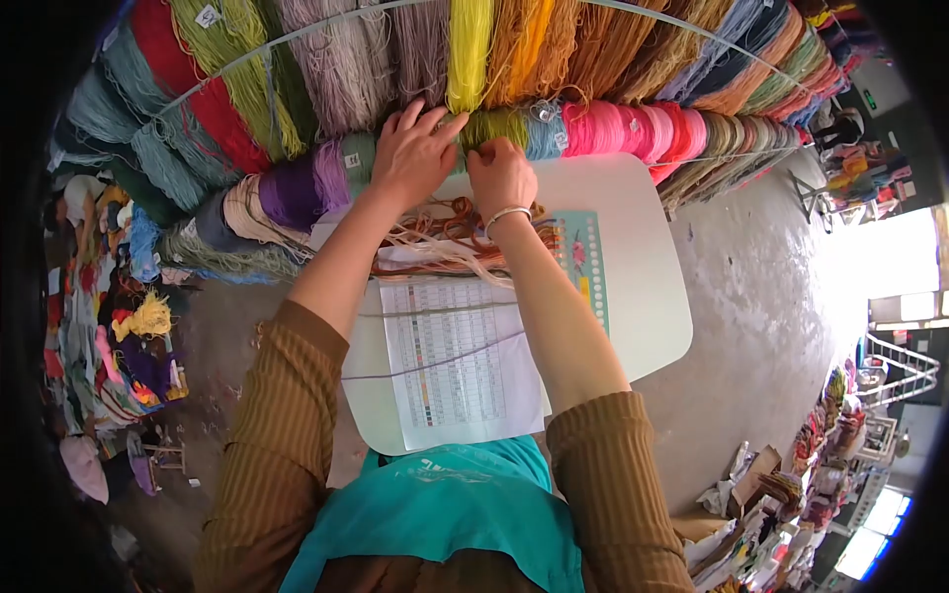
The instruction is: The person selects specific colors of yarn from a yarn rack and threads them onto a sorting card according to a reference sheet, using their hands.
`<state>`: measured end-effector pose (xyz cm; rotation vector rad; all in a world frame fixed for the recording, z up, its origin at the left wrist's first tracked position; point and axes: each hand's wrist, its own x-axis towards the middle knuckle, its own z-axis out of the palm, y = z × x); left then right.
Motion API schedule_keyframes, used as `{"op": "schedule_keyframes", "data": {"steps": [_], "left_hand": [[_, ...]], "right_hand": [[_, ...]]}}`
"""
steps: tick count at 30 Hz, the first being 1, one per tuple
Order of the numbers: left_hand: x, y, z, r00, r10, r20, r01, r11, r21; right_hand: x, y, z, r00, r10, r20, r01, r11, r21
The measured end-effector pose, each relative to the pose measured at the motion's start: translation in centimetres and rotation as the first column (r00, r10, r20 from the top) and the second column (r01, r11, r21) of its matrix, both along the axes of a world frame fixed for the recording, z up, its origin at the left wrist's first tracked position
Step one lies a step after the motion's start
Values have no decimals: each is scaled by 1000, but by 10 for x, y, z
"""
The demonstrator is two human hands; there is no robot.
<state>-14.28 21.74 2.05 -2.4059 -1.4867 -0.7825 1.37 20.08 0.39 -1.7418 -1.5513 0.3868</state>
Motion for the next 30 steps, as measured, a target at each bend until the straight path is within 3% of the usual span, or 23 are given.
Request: {"op": "schedule_keyframes", "data": {"steps": [3, 6, 8, 9, 11, 12, 14, 18, 30], "left_hand": [[0, -1, 2, 999, 12, -39, -13, 999, -43], [0, -1, 2, 999, 18, -37, -20, 999, -33], [-1, -1, 1, 999, 19, -45, -20, 999, -36], [0, -1, 1, 998, 17, -53, -20, 999, -41], [1, -1, 1, 999, 15, -49, -17, 999, -36], [0, -1, 0, 999, 16, -47, -17, 999, -31], [0, 0, 0, 999, 23, -47, -25, 999, -28], [1, 0, -2, 999, 27, -44, -29, 999, -27], [1, 2, -5, 1000, 17, -5, -17, 1000, -5]], "right_hand": [[-4, 4, -3, 999, -22, 34, 23, 999, -25], [1, 6, -10, 995, -19, -96, 21, 999, 24], [4, 6, -13, 844, 3, -536, -14, 1000, -16], [6, 6, -14, 844, 2, -536, -13, 1000, -17], [6, 2, -10, 611, -47, -790, -61, 992, -107], [5, -1, -7, 611, -46, -790, -65, 992, -107], [5, -6, -4, 394, -108, -913, -79, 985, -151], [8, -9, -5, 282, -100, -954, -146, 978, -146], [11, -10, -5, 328, -121, -937, -139, 975, -174]]}}
